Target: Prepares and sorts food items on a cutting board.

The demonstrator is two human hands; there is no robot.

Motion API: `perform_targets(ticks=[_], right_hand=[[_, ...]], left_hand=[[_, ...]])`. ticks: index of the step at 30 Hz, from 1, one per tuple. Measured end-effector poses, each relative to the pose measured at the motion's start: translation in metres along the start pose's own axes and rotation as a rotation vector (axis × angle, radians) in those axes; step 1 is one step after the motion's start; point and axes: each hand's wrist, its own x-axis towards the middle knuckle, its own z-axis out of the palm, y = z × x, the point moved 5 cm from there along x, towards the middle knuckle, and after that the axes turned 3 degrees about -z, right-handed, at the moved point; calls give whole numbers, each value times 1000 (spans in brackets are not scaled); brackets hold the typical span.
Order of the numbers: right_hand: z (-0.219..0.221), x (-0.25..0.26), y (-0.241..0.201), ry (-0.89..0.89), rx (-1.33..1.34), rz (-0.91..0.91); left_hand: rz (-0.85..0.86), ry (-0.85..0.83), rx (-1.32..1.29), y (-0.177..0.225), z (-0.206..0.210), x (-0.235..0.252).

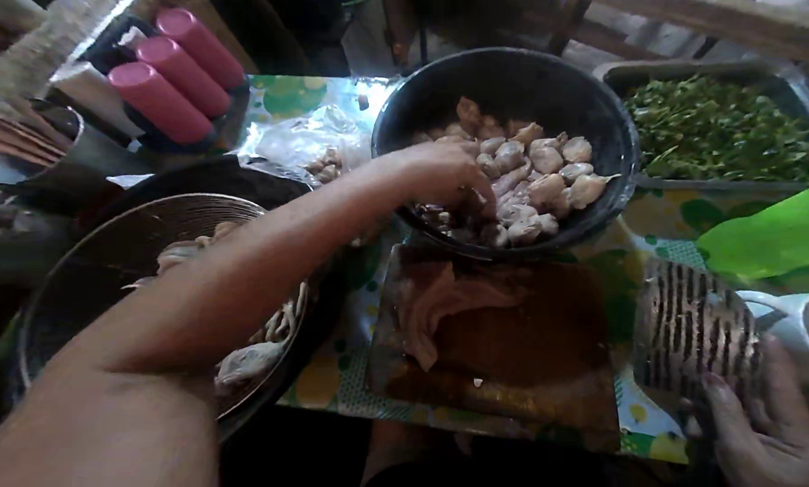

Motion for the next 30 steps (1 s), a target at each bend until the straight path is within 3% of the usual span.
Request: perform_targets(ticks=[3, 5, 9, 14, 20, 23, 27, 29, 30], right_hand=[[-3, 2, 5, 29, 12, 22], [-2, 3, 6, 43, 36, 8], [2, 3, 3, 15, 37, -16], [3, 0, 4, 14, 75, 55], [1, 2, 7, 11, 114, 50], [2, 2, 9, 6, 129, 59], [-1, -1, 12, 20, 122, 75], [-2, 0, 11, 18, 107, 84], [-2, 0, 11, 10, 104, 82]], left_hand=[[-473, -240, 159, -18, -19, -27], [-569, -215, 139, -16, -30, -31], [-429, -57, 27, -8, -19, 4], [-507, -94, -29, -28, 9, 38], [-231, -77, -215, -41, 13, 53], [-294, -174, -125, -41, 10, 57], [-362, -432, 58, -23, 0, 42], [-398, -440, 8, -27, -13, 30], [-451, -365, -23, -32, -23, 26]])
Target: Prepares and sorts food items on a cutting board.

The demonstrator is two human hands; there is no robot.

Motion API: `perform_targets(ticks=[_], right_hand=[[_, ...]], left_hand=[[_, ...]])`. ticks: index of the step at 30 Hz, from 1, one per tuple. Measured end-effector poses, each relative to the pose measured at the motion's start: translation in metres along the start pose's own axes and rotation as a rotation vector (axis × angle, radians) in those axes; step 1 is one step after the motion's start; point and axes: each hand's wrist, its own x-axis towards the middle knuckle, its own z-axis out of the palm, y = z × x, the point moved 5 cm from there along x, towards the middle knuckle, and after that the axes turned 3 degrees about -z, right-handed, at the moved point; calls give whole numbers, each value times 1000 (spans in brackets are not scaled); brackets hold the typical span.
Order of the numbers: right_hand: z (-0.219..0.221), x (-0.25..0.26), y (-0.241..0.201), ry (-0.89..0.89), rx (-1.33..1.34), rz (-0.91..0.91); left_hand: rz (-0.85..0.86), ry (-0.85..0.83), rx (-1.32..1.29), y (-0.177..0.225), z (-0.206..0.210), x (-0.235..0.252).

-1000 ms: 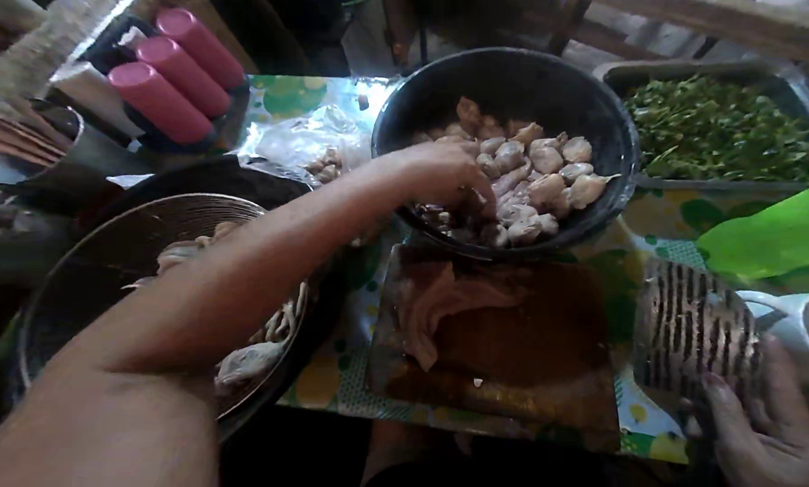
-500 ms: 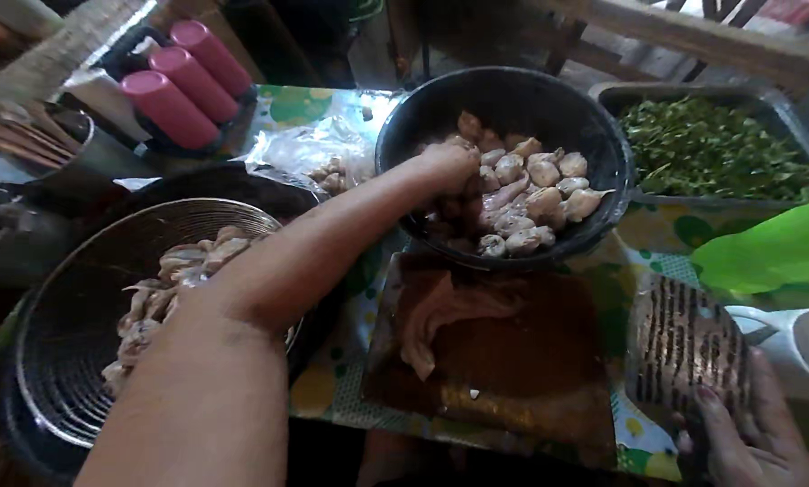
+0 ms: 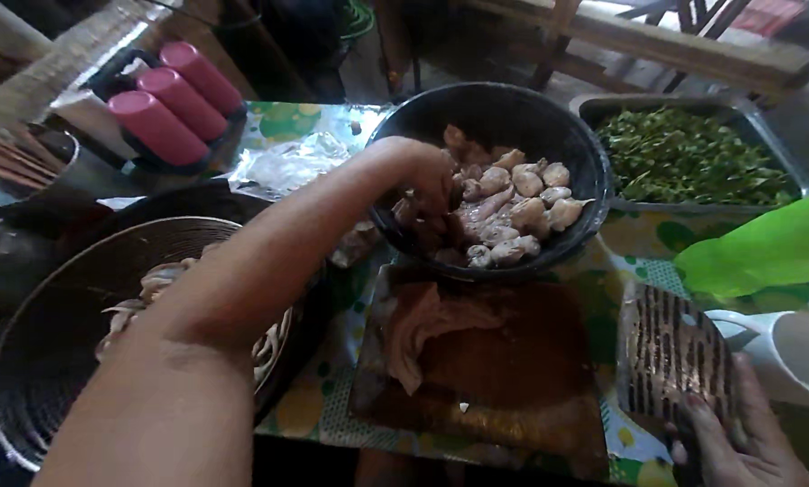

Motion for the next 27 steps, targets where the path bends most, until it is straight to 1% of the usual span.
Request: perform_targets(ticks=[2, 3, 4, 5, 6, 7, 9, 12, 14, 16, 17, 19, 21, 24, 25, 27], right_hand=[[0, 1, 1, -17, 12, 5], [1, 1, 1, -19, 14, 8], [1, 1, 1, -15, 11, 3], [0, 1, 0, -6, 5, -6], [0, 0, 0, 2, -5, -12], [0, 0, -1, 6, -13, -6], [0, -1, -1, 9, -5, 2], [-1, 0, 0, -15, -2, 13], [-2, -1, 0, -21, -15, -3], [-3, -2, 0, -23, -27, -18], [-4, -3, -1, -26, -39, -24], [-5, -4, -2, -22, -59, -18], [-6, -4, -3, -29, -66, -15], [-7, -5, -1, -27, -25, -24], [-8, -6, 0, -20, -14, -19], [-10, -7, 1, -7, -6, 6]], left_hand=[[-85, 231, -45, -16, -13, 3], [-67, 336, -66, -21, -14, 12], [11, 409, -114, -26, -10, 25], [96, 446, -166, -30, -3, 40], [148, 443, -209, -30, 4, 50], [159, 399, -224, -28, 11, 54], [161, 297, -152, -22, 19, 50], [95, 176, 6, -19, 23, 21], [47, 113, 52, -20, 23, -3], [62, 87, 95, -19, 25, -24], [96, 88, 85, -18, 28, -33], [110, 95, 36, -16, 32, -48], [123, 111, -2, -18, 35, -54], [191, 128, -54, -19, 33, -56], [194, 119, -78, -19, 30, -56], [145, 81, -115, -18, 25, -56]])
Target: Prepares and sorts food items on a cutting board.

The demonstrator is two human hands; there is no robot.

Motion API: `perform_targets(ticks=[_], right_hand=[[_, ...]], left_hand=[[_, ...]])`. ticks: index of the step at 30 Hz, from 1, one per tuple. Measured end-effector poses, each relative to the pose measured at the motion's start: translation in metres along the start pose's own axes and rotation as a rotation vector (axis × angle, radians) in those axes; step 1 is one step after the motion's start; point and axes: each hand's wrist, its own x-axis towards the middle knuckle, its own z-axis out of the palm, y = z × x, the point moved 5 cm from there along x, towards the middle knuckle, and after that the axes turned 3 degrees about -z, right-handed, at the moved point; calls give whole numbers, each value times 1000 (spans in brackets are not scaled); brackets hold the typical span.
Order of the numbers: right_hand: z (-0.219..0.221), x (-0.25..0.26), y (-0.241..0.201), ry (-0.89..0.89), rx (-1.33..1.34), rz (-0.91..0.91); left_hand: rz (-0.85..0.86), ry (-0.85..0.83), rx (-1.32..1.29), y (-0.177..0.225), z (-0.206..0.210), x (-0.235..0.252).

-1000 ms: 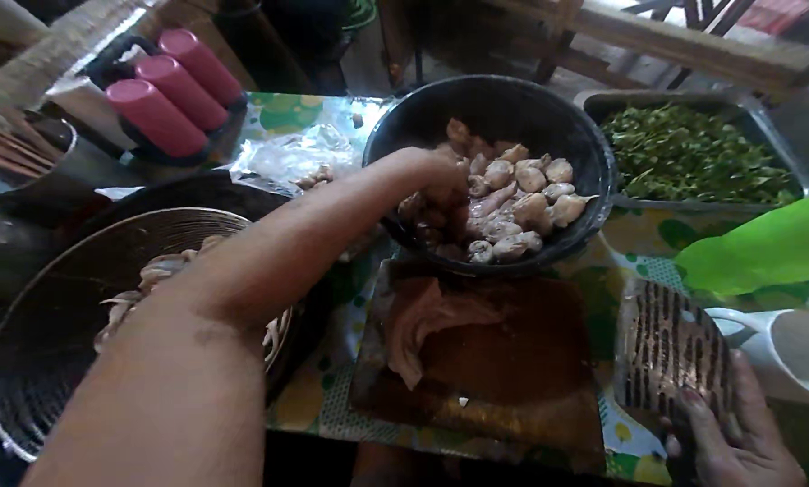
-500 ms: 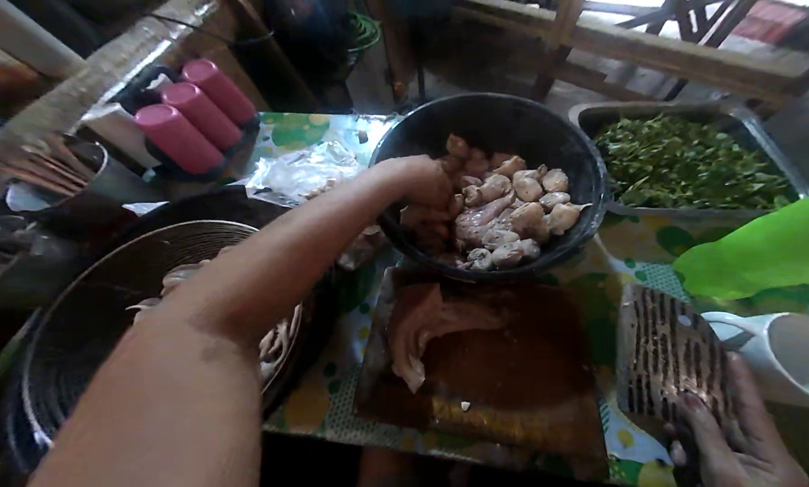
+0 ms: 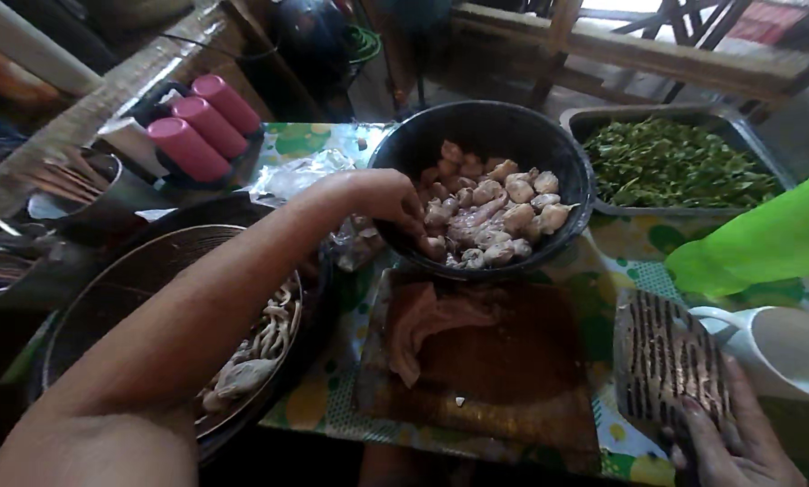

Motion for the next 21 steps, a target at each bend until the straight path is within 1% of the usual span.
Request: perform_targets(ticks=[2, 7, 9, 11, 13, 14, 16, 18, 21], right_hand=[[0, 0, -1, 8, -4, 7], [-1, 0, -4, 16, 29, -21], [0, 0, -4, 14, 36, -21], [2, 0, -5, -1, 29, -37], [4, 0, -4, -8, 45, -30], [5, 0, -3, -9, 55, -17], [6, 0, -3, -15, 51, -20], [8, 0, -3, -16, 43, -17], [7, 0, -1, -3, 44, 11]], left_hand=[[-43, -13, -11, 2, -3, 1], [-125, 26, 18, -1, -11, 5], [-169, 68, 32, -6, -15, 11], [-171, 135, 66, -14, -17, 22], [-110, 213, 97, -18, -19, 37], [-47, 275, 76, -18, -20, 45], [82, 377, 21, -12, -27, 61], [166, 438, 2, -4, -37, 80], [124, 436, -15, 3, -48, 114]])
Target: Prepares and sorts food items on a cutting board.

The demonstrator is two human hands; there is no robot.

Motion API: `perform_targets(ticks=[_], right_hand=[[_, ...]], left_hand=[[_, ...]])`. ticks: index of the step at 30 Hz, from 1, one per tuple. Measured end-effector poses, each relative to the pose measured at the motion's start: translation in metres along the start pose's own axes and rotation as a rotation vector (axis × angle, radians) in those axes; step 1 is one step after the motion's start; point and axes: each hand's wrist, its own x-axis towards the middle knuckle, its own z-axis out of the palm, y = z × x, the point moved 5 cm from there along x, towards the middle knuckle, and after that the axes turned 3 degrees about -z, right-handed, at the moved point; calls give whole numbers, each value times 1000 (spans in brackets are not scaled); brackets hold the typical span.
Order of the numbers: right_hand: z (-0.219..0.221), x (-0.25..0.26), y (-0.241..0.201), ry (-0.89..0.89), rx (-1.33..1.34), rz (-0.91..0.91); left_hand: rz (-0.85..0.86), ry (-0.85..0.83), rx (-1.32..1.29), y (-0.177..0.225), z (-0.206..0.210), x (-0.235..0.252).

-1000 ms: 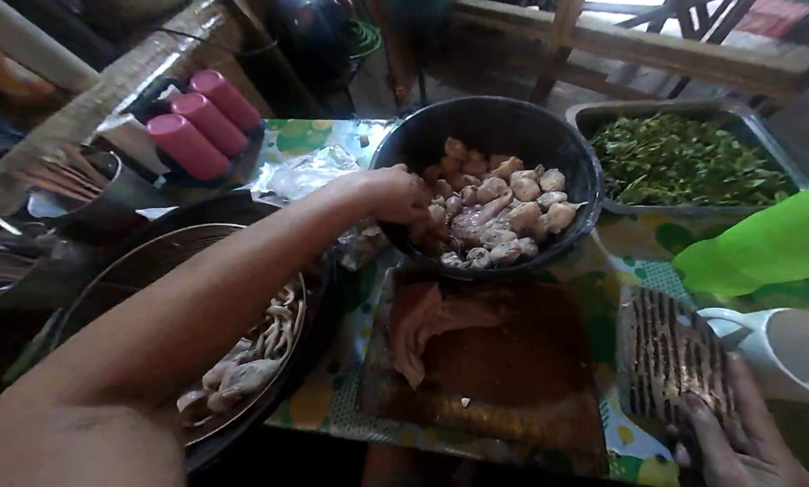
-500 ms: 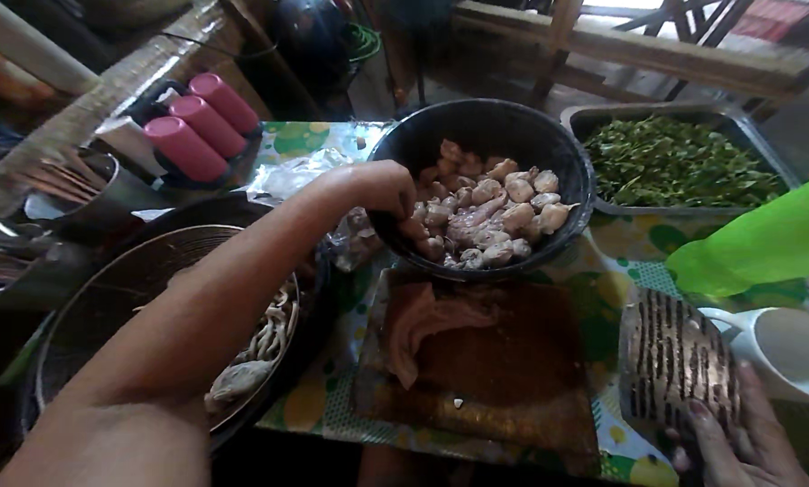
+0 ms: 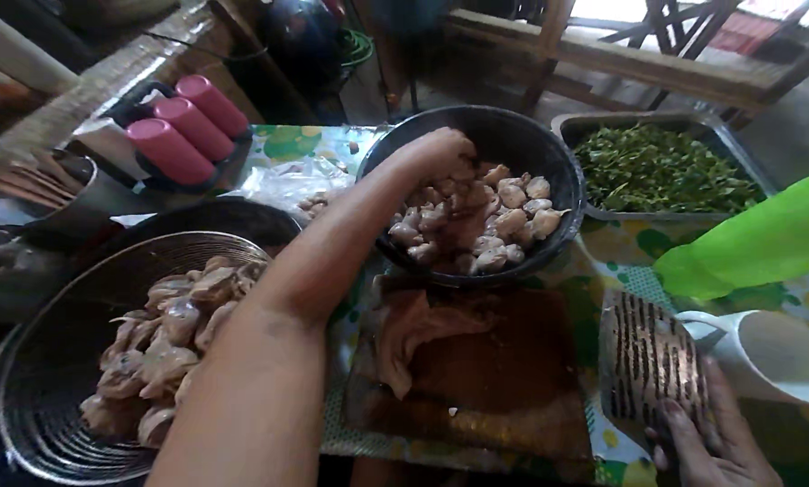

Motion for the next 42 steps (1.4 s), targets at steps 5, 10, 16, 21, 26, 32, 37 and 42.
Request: perform_targets(ticks=[5, 10, 16, 21, 26, 32, 37, 42], right_hand=[[-2, 0, 1, 17, -50, -28], [0, -1, 1, 21, -61, -60], [-5, -4, 5, 29, -64, -59], [-5, -5, -2, 11, -97, -72], [-5, -7, -2, 8, -93, -67], [-5, -7, 1, 14, -83, -23], [-5, -7, 4, 20, -48, -72], [-5, -8, 2, 35, -63, -74]], left_hand=[[40, -58, -229, 27, 8, 42], [-20, -155, -144, 49, 45, 47], [-138, -158, 238, 27, 38, 2], [-159, -183, 350, 6, 32, -31], [-300, -194, 430, 24, 15, -36], [-65, -31, 45, 58, 11, -13], [416, 80, -205, 108, 33, -12], [576, 101, -81, 126, 43, -29]])
